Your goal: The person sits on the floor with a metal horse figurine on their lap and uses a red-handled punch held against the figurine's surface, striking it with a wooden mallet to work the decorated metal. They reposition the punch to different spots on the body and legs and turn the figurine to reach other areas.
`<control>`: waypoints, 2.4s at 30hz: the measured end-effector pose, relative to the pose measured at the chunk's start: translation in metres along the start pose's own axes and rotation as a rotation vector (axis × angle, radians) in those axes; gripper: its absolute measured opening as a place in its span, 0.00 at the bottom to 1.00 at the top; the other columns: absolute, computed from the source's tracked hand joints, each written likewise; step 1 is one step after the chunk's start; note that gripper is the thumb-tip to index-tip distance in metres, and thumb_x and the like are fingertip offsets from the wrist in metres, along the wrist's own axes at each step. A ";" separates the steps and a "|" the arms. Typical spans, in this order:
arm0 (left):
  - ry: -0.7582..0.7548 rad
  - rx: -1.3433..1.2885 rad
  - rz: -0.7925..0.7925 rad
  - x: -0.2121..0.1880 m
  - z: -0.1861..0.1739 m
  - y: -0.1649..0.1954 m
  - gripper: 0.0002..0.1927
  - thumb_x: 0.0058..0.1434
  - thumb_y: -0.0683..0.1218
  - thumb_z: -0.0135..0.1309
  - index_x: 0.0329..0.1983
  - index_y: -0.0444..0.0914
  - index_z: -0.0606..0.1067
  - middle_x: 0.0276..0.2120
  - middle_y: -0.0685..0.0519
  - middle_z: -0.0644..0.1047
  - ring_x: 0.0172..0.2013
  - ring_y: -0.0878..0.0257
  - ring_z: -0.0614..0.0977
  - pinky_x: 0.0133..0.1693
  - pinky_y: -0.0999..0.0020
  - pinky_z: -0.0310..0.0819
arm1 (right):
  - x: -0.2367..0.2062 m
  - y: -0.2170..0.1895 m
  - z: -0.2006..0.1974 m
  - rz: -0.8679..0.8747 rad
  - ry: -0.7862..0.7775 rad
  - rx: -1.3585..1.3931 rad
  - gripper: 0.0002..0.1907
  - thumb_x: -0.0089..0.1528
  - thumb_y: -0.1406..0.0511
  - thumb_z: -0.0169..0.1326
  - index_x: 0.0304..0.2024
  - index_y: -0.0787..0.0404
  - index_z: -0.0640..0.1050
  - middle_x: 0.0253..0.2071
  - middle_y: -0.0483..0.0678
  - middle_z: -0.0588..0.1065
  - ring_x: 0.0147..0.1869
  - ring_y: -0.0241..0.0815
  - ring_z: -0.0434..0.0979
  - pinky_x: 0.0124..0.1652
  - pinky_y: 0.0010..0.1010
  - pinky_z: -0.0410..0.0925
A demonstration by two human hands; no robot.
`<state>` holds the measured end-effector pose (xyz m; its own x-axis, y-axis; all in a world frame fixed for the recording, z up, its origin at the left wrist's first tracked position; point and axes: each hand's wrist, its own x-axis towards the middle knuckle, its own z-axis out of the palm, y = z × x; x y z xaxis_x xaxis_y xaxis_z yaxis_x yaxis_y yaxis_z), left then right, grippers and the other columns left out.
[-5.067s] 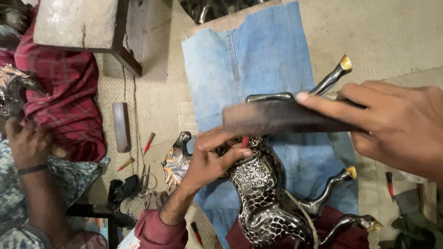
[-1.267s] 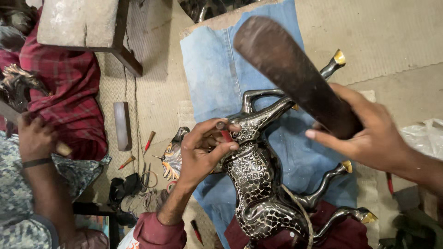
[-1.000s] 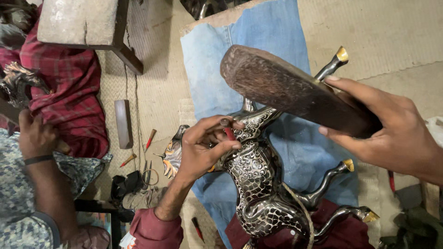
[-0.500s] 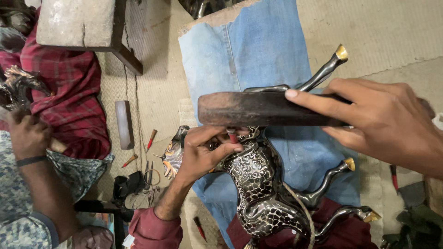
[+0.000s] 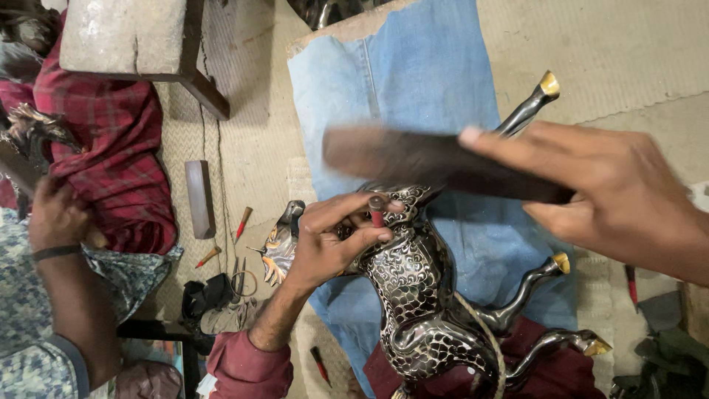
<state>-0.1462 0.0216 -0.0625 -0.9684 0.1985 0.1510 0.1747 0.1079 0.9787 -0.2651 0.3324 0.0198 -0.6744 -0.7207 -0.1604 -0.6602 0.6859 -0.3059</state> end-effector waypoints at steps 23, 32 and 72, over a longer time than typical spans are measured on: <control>-0.028 0.034 -0.070 0.002 -0.003 0.002 0.19 0.61 0.46 0.66 0.54 0.39 0.78 0.45 0.52 0.84 0.40 0.67 0.87 0.41 0.71 0.83 | -0.008 0.004 0.003 -0.095 0.158 0.152 0.51 0.47 0.75 0.56 0.74 0.42 0.64 0.44 0.44 0.80 0.30 0.34 0.78 0.26 0.26 0.72; -0.042 0.105 -0.063 0.003 -0.003 0.010 0.20 0.60 0.42 0.67 0.56 0.38 0.80 0.41 0.50 0.83 0.37 0.67 0.83 0.38 0.72 0.79 | -0.012 0.004 -0.002 0.065 -0.119 -0.180 0.50 0.51 0.69 0.62 0.73 0.34 0.60 0.31 0.41 0.76 0.31 0.37 0.75 0.31 0.30 0.75; 0.006 -0.093 0.066 -0.004 0.002 0.012 0.20 0.67 0.40 0.62 0.62 0.40 0.75 0.54 0.49 0.82 0.52 0.61 0.87 0.48 0.68 0.85 | -0.028 0.001 0.004 0.054 0.084 -0.152 0.47 0.49 0.74 0.61 0.73 0.55 0.68 0.32 0.49 0.74 0.27 0.41 0.76 0.29 0.31 0.71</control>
<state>-0.1400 0.0244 -0.0519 -0.9565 0.1962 0.2161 0.2212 0.0042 0.9752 -0.2461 0.3528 0.0202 -0.7309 -0.6763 -0.0921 -0.6608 0.7349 -0.1524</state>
